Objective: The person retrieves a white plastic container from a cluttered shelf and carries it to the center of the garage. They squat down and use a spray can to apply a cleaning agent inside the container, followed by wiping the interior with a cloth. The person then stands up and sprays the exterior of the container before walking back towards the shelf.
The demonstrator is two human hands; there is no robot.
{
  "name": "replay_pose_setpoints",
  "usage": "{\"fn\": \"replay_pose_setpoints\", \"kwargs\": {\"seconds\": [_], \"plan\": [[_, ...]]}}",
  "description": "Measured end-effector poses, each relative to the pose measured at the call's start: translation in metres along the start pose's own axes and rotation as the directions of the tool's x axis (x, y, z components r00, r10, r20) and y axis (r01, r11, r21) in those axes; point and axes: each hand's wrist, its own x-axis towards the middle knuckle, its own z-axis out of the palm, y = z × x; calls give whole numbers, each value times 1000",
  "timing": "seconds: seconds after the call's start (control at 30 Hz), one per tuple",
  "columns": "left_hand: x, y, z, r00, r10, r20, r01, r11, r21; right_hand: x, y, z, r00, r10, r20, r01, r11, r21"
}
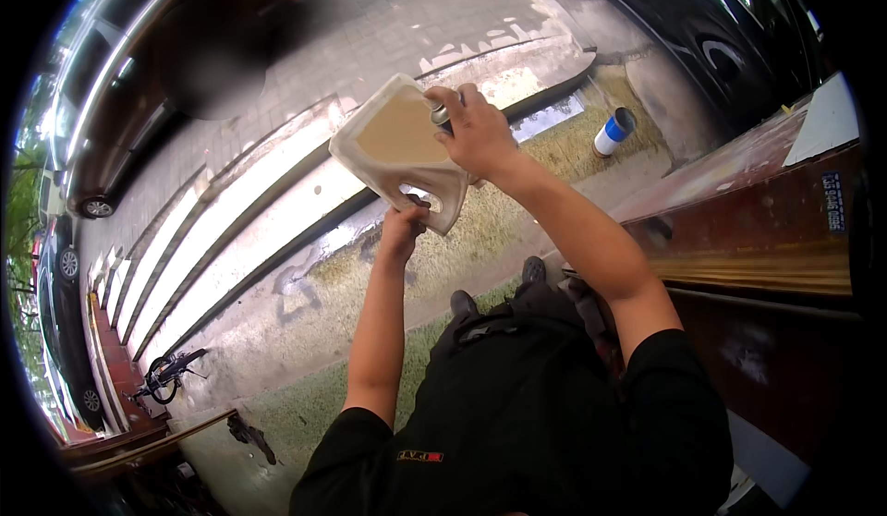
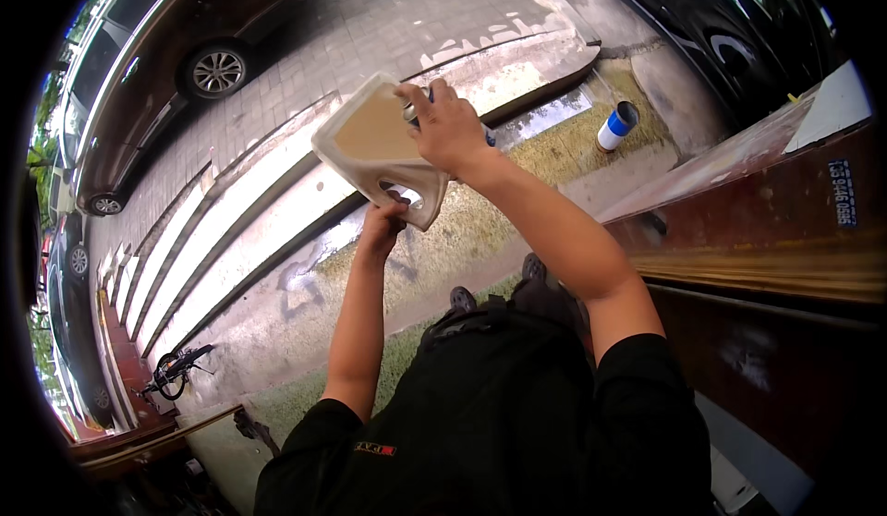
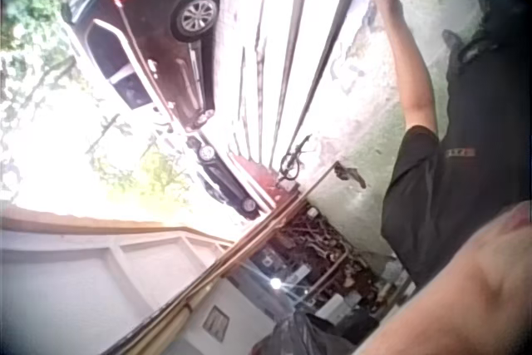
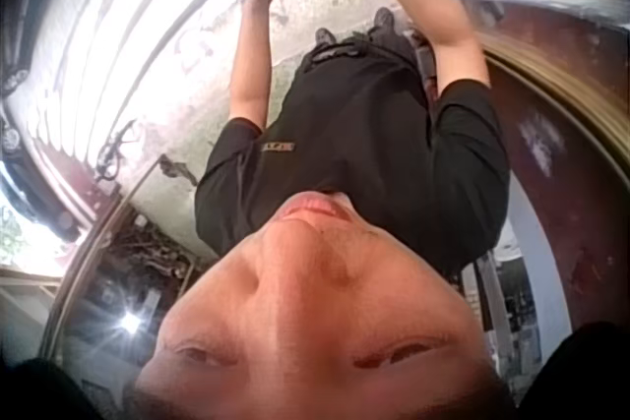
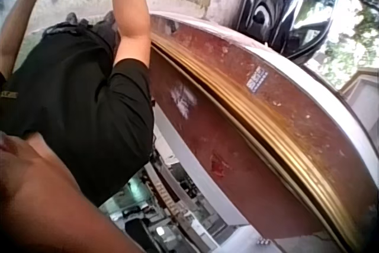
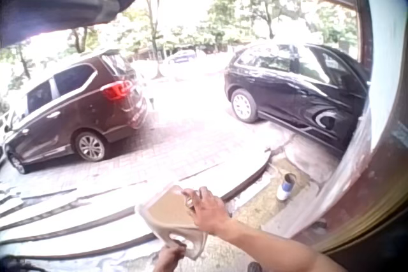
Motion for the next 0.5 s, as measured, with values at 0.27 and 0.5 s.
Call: {"fn": "replay_pose_setpoints", "kwargs": {"seconds": [0.27, 0.5], "plan": [[19, 4, -17, 991, 101, -88, -78, 968, 237, -20, -25, -11, 979, -26, 204, -11, 984, 180], [37, 19, -33, 951, 296, -92, -200, 811, 549, -29, 15, -12, 971, -24, 238, 16, 999, 34]]}}
